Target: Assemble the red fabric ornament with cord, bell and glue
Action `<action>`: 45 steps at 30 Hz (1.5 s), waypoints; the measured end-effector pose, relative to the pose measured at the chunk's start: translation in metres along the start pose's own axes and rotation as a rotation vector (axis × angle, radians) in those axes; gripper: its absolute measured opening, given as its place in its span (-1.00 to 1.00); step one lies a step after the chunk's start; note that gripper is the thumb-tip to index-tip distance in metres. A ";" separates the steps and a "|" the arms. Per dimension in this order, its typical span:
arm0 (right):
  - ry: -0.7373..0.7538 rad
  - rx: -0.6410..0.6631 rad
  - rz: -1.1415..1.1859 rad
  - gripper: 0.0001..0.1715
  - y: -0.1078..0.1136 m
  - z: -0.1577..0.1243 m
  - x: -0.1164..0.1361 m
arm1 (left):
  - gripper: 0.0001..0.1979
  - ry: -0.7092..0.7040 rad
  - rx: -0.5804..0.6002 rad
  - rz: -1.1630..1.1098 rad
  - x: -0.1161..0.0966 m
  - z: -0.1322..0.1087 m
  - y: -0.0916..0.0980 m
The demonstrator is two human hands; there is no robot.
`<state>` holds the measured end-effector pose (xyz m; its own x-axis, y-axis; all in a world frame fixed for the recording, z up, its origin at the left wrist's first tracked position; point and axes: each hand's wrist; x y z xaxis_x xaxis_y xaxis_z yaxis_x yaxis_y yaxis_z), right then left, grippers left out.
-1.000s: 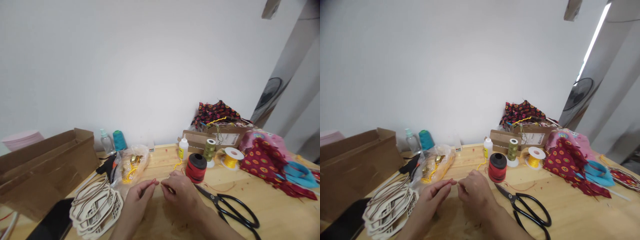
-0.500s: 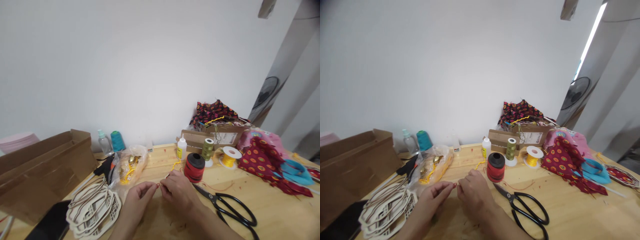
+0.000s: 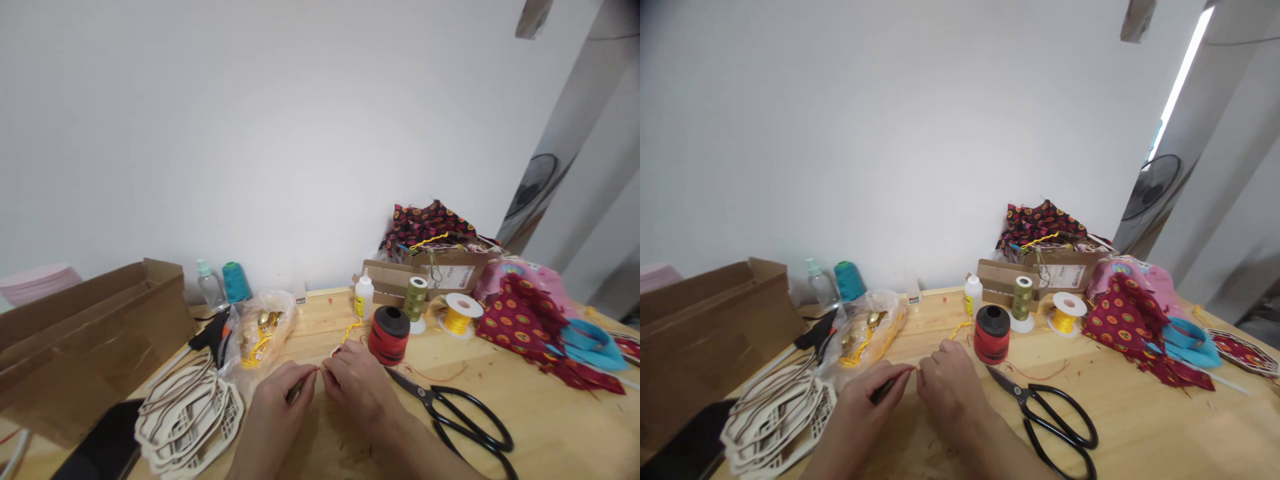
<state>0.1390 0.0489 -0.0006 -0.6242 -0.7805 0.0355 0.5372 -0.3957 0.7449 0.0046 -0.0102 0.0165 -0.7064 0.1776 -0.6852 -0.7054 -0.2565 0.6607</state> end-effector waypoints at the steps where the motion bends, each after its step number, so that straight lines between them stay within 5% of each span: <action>1: 0.005 -0.005 -0.006 -0.75 0.000 0.000 0.000 | -0.79 -0.014 0.001 0.012 0.000 0.000 0.000; 16: 0.073 -0.072 -0.067 -0.74 0.000 0.001 0.000 | -0.78 -0.106 0.001 0.156 -0.002 -0.003 -0.003; 32: 0.052 -0.102 -0.106 -0.74 0.009 0.002 0.001 | -0.65 -0.362 -0.098 0.429 0.003 -0.007 -0.009; 39: 0.110 -0.106 -0.180 -0.70 0.013 0.005 0.003 | -0.65 -0.330 -0.101 0.445 -0.001 -0.008 -0.012; 45: 0.110 -0.084 -0.172 -0.70 0.012 0.004 0.002 | -0.79 -0.077 -0.038 0.166 -0.010 -0.004 -0.005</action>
<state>0.1420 0.0441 0.0107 -0.6474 -0.7443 -0.1641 0.4764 -0.5633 0.6751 0.0155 -0.0146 0.0191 -0.8162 0.2021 -0.5412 -0.5772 -0.3241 0.7495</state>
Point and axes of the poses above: each hand's wrist, its own z-axis towards the middle knuckle, its own y-axis out of the back of the hand, x = y × z, and after that the axes turned 3 degrees about -z, right-handed
